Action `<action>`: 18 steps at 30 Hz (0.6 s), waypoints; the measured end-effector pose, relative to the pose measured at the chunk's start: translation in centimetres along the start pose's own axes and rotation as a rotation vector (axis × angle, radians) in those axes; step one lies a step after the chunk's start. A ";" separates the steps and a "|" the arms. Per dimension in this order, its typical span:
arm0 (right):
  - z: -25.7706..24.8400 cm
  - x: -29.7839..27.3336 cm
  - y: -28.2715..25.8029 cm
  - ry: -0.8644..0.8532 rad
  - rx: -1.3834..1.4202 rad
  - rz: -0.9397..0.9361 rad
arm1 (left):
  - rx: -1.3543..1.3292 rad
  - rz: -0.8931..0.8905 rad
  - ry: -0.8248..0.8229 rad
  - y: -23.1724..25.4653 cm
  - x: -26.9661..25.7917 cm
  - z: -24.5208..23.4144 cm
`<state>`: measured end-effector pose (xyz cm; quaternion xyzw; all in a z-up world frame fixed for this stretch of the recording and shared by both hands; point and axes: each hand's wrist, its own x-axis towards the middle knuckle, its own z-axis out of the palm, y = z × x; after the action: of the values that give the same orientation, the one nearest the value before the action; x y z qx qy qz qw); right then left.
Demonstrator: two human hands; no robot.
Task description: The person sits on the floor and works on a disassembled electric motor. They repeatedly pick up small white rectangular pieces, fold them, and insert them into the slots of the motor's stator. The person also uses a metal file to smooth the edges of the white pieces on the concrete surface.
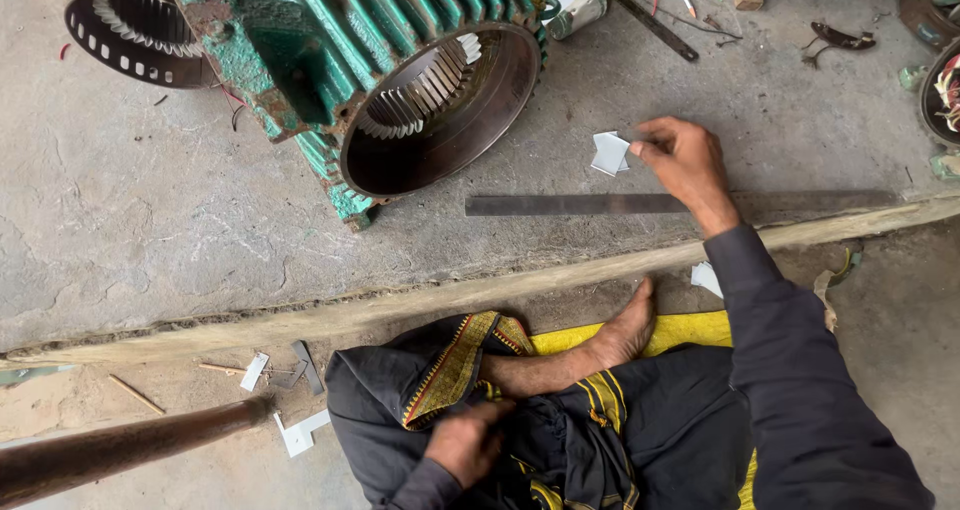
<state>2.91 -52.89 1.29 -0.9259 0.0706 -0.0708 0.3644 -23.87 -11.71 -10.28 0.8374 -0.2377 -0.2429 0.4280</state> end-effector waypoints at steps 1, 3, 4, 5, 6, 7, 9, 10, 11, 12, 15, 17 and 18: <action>0.9 1.1 0.6 -0.002 -0.011 0.029 | -0.039 -0.063 0.050 -0.8 0.3 0.0; 2.8 2.7 1.9 -0.008 -0.048 0.057 | -0.113 -0.189 0.144 -2.5 0.7 0.6; 3.3 3.4 2.6 0.002 -0.080 0.058 | -0.045 -0.195 0.157 -3.1 0.8 1.0; 3.6 3.8 3.2 0.011 -0.112 0.060 | 0.024 -0.201 0.171 -3.4 0.7 1.8; 3.4 3.8 3.7 0.038 -0.120 -0.016 | 0.092 -0.183 0.173 -3.7 1.2 2.6; 3.5 3.8 3.8 0.063 -0.131 -0.093 | 0.088 -0.165 0.197 -4.1 1.3 3.0; 2.8 3.5 2.8 0.203 -0.081 -0.138 | 0.078 -0.122 0.237 -5.0 1.8 3.3; 2.2 2.8 1.7 0.244 0.064 -0.086 | 0.085 -0.094 0.243 -5.3 1.8 3.3; 1.3 1.2 0.5 0.286 0.211 -0.037 | 0.091 -0.066 0.249 -5.5 1.9 3.3; 0.7 -0.7 -0.8 0.311 0.368 0.004 | 0.099 -0.056 0.265 -5.5 1.6 3.2; 0.1 -8.6 -3.7 0.121 0.705 -0.034 | 0.061 -0.094 0.268 -4.8 1.8 3.1; 2.0 -14.7 -5.0 -0.013 0.810 0.063 | 0.071 -0.165 0.182 -4.2 1.6 2.9; 3.3 -17.4 -5.4 -0.081 0.855 0.157 | 0.078 -0.215 0.148 -3.9 1.5 2.5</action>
<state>-13.13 -43.58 1.24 -0.6856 0.0906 -0.0294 0.7217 -23.52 -12.13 -15.11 0.8896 -0.1235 -0.2158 0.3831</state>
